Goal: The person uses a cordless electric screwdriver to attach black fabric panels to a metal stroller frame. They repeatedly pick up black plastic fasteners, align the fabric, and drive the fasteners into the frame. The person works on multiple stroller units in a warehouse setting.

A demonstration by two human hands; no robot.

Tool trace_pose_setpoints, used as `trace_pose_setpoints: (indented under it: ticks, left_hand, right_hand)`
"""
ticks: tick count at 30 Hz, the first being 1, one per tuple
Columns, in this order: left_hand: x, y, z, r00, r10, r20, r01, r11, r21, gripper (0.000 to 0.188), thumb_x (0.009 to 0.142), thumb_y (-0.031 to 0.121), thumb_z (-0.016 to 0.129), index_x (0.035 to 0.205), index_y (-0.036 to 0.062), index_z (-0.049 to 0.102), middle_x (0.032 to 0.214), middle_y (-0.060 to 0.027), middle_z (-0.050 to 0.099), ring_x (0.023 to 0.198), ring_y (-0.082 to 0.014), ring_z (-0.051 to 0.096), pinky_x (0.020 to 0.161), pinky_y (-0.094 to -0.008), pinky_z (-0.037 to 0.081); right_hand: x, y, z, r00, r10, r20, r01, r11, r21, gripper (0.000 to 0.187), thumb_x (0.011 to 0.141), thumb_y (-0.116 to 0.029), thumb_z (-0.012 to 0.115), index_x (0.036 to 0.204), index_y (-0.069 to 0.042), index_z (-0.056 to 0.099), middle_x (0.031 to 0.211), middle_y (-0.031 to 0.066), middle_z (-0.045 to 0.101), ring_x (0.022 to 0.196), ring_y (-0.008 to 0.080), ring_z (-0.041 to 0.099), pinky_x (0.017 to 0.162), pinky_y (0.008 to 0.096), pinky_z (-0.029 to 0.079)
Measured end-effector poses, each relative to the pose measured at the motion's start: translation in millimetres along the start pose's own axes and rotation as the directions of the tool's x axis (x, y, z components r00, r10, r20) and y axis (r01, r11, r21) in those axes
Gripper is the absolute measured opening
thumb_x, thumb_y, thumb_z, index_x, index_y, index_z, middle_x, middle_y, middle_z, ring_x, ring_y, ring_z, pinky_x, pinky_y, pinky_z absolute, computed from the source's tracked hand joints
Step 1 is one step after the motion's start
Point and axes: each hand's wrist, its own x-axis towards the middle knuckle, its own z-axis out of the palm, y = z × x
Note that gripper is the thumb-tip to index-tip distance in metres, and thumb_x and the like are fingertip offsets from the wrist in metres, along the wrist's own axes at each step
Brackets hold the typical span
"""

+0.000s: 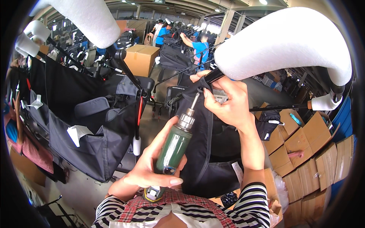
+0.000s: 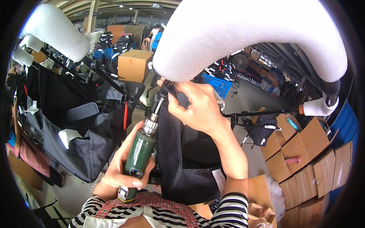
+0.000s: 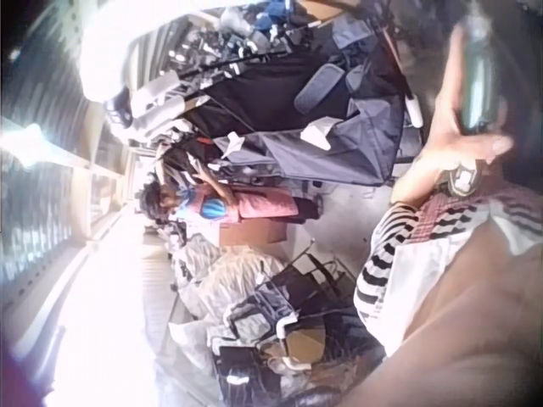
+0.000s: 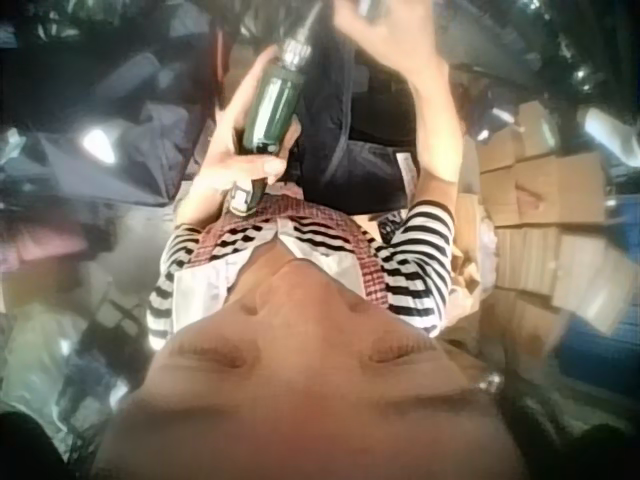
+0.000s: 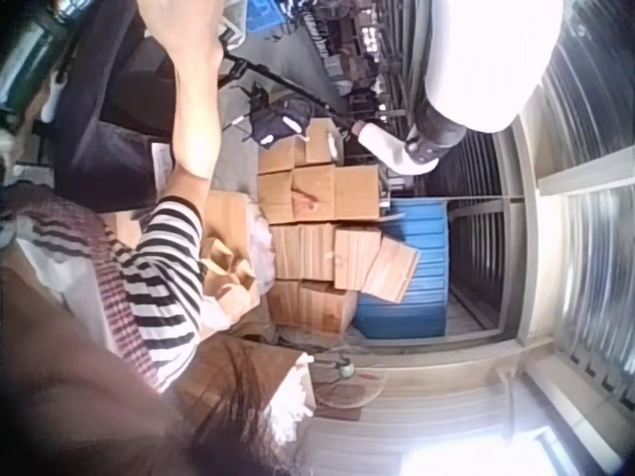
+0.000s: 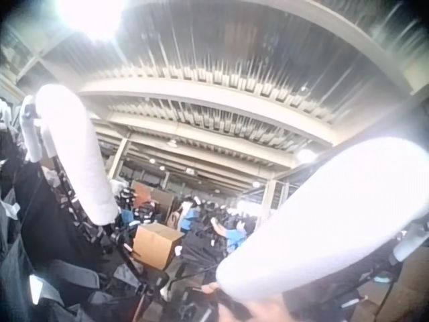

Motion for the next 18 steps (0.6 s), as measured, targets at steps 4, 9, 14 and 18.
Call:
trace_pose_setpoints:
  ticks: [4, 9, 14, 18]
  left_hand:
    - [0, -5, 5, 1.000, -0.016, 0.010, 0.016, 1.000, 0.017, 0.120, 0.076, -0.017, 0.072, 0.163, 0.0201, -0.003, 0.087, -0.0107, 0.058, 0.063, -0.0126, 0.061, 0.056, -0.0282, 0.052]
    - [2, -7, 10, 0.998, -0.031, 0.056, 0.041, 0.982, -0.182, 0.115, 0.079, -0.013, 0.066, 0.162, 0.0212, -0.005, 0.080, -0.0124, 0.056, 0.056, -0.0153, 0.059, 0.051, -0.0287, 0.051]
    - [11, -19, 1, 0.988, 0.060, 0.143, -0.035, 0.985, -0.171, 0.122, 0.074, -0.007, 0.071, 0.161, 0.0191, -0.010, 0.077, -0.0150, 0.055, 0.051, -0.0171, 0.057, 0.050, -0.0281, 0.050]
    - [-1, -36, -25, 0.968, -0.024, 0.250, 0.064, 0.986, -0.152, 0.137, 0.058, -0.011, 0.079, 0.162, 0.0165, -0.008, 0.107, -0.0209, 0.056, 0.058, -0.0195, 0.060, 0.051, -0.0294, 0.047]
  right_hand:
    - [-2, -2, 1, 1.000, 0.019, -0.012, -0.019, 0.999, -0.033, 0.034, 0.080, 0.008, 0.063, 0.113, 0.006, 0.066, 0.104, 0.0134, 0.076, 0.094, 0.0202, 0.075, 0.083, 0.0302, 0.057]
    - [0, 4, 9, 0.988, -0.083, -0.130, 0.085, 0.996, 0.005, 0.025, 0.082, 0.001, 0.068, 0.107, -0.001, 0.070, 0.084, 0.0159, 0.072, 0.069, 0.0293, 0.073, 0.059, 0.0339, 0.055]
    - [-6, 5, 2, 0.996, -0.043, -0.083, 0.048, 0.997, 0.059, 0.029, 0.085, -0.001, 0.067, 0.113, 0.000, 0.068, 0.088, 0.0177, 0.073, 0.073, 0.0309, 0.073, 0.062, 0.0353, 0.056]
    - [-21, -2, -20, 0.999, -0.018, -0.048, 0.018, 1.000, 0.010, 0.040, 0.089, -0.016, 0.074, 0.124, -0.002, 0.063, 0.116, 0.0177, 0.071, 0.101, 0.0321, 0.071, 0.089, 0.0388, 0.056]
